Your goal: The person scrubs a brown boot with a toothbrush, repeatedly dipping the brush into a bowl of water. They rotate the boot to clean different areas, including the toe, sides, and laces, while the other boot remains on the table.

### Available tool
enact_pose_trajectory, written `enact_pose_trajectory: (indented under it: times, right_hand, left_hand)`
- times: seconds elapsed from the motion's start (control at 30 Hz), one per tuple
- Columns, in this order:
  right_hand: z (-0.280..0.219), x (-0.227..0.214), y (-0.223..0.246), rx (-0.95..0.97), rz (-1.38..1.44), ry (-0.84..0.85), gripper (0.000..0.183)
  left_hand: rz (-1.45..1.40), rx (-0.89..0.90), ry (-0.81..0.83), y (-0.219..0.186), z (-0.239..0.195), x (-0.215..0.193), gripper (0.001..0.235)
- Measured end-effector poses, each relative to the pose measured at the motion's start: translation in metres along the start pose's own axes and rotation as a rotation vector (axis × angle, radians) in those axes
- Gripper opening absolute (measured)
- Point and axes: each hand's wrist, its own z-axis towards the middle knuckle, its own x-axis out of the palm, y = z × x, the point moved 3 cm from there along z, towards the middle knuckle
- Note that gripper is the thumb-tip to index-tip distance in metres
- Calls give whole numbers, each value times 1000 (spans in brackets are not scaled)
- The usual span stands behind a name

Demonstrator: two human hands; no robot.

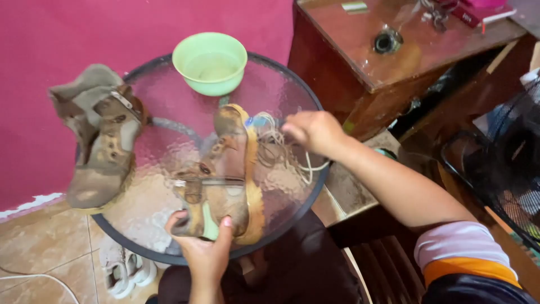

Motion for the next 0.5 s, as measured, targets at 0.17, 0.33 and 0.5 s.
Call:
enact_pose_trajectory:
  times: [0.17,0.33,0.5]
  right_hand:
    - [24,-4,-44,221,91,134,22]
    - [93,4,-48,136,72,200,19]
    - [173,52,-90,277,-613,395,23]
  left_hand:
    - [-119,-134,8,-5,1,2,74]
    - [-3,24,8,-5,5,2,72]
    - [-32,-145,41,1,3,4,73]
